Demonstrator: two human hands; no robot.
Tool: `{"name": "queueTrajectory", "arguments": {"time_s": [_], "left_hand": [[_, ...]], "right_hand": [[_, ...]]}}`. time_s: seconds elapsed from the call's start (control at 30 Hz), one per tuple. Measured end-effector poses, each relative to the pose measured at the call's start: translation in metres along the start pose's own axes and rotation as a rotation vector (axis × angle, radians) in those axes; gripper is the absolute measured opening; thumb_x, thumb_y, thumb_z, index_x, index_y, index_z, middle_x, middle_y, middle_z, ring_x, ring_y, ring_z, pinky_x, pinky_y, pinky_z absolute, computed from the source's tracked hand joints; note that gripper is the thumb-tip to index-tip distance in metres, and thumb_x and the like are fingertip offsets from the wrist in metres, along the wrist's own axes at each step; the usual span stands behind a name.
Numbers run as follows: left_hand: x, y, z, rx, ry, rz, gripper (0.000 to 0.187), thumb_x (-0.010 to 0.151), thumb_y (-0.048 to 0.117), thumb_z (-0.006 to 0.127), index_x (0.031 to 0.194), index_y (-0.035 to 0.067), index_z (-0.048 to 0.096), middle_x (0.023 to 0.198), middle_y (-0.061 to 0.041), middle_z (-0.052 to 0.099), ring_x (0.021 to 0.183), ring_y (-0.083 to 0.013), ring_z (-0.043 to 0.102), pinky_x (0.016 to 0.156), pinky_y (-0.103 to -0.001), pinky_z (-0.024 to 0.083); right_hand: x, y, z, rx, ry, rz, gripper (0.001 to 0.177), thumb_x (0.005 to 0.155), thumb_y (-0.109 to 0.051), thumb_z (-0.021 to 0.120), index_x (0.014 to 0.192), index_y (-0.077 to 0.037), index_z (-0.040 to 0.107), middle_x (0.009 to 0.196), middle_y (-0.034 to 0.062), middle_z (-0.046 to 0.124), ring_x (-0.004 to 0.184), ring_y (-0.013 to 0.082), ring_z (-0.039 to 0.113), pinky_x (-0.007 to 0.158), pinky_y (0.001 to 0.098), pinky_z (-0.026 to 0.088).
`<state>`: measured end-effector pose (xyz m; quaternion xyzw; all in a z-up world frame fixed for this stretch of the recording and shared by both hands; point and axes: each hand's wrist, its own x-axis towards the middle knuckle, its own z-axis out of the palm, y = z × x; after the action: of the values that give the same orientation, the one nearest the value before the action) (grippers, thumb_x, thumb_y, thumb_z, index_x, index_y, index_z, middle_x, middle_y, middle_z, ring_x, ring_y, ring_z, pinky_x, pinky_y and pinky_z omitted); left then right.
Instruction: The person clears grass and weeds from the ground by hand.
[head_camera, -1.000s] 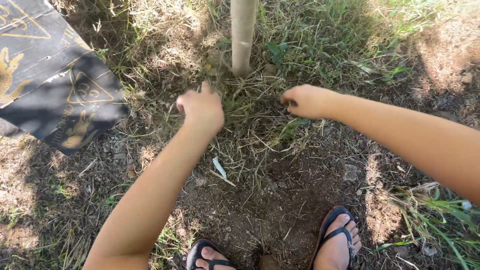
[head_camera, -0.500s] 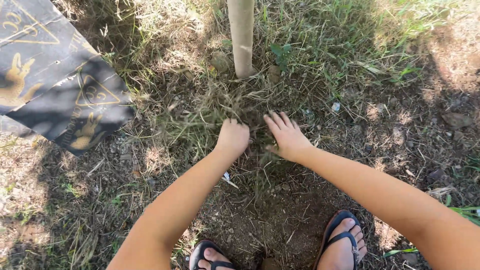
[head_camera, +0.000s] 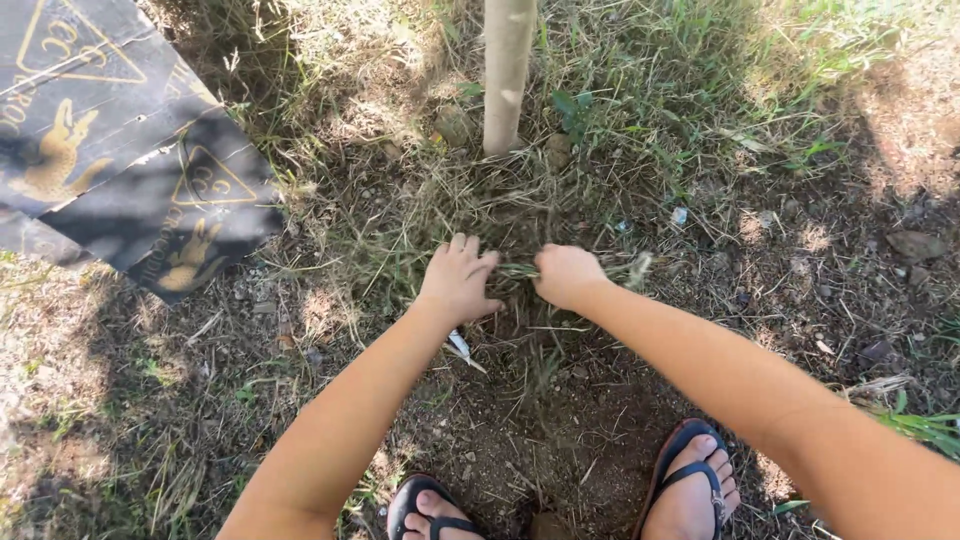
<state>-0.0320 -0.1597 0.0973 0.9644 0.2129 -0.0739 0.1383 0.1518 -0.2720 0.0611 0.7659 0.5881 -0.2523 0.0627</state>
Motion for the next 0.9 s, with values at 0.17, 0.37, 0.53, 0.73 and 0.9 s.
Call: {"name": "queueTrajectory", "arguments": {"time_s": [0.17, 0.37, 0.53, 0.73, 0.9], "left_hand": [[-0.005, 0.016, 0.025, 0.016, -0.034, 0.005, 0.057, 0.074, 0.041, 0.08, 0.117, 0.008, 0.063, 0.119, -0.015, 0.06, 0.122, -0.033, 0.053, 0.104, -0.046, 0.043], [0.03, -0.007, -0.018, 0.093, -0.001, -0.026, 0.021, 0.093, 0.006, 0.062, 0.113, 0.004, 0.066, 0.114, -0.015, 0.066, 0.111, -0.0297, 0.062, 0.098, -0.045, 0.05], [0.021, -0.055, -0.013, 0.155, 0.252, -0.013, 0.031, 0.085, 0.005, 0.063, 0.116, 0.006, 0.066, 0.117, -0.014, 0.064, 0.118, -0.0331, 0.058, 0.102, -0.047, 0.047], [-0.015, -0.073, 0.038, 0.211, 0.25, 0.015, 0.038, 0.073, 0.011, 0.066, 0.11, 0.01, 0.066, 0.125, -0.015, 0.059, 0.124, -0.0337, 0.053, 0.104, -0.051, 0.042], [-0.033, -0.065, 0.04, 0.051, 0.26, 0.072, 0.039, 0.076, 0.012, 0.067, 0.114, 0.009, 0.064, 0.13, -0.013, 0.058, 0.127, -0.0341, 0.051, 0.108, -0.05, 0.042]], "right_hand": [[-0.045, 0.008, -0.028, 0.118, -0.008, 0.077, 0.023, 0.091, -0.024, 0.061, 0.091, -0.003, 0.072, 0.096, 0.0172, 0.069, 0.092, 0.0349, 0.069, 0.087, 0.0469, 0.056], [-0.029, 0.013, -0.078, 0.413, 0.11, 0.089, 0.024, 0.091, -0.023, 0.066, 0.098, -0.001, 0.07, 0.096, 0.0182, 0.068, 0.085, 0.0327, 0.069, 0.082, 0.0453, 0.057], [0.0, -0.006, -0.06, 0.301, 0.088, -0.128, 0.038, 0.087, -0.027, 0.077, 0.114, -0.001, 0.068, 0.116, 0.0183, 0.063, 0.105, 0.0329, 0.064, 0.097, 0.0445, 0.053], [0.011, -0.058, 0.002, -0.156, 0.303, -0.466, 0.12, 0.047, -0.052, 0.091, 0.149, -0.001, 0.052, 0.146, 0.0257, 0.047, 0.125, 0.05, 0.053, 0.089, 0.0599, 0.051], [0.016, -0.062, 0.036, -0.195, 0.118, -0.207, 0.024, 0.095, -0.018, 0.059, 0.118, -0.01, 0.064, 0.126, 0.0112, 0.067, 0.119, 0.0353, 0.062, 0.098, 0.0509, 0.053]]}}
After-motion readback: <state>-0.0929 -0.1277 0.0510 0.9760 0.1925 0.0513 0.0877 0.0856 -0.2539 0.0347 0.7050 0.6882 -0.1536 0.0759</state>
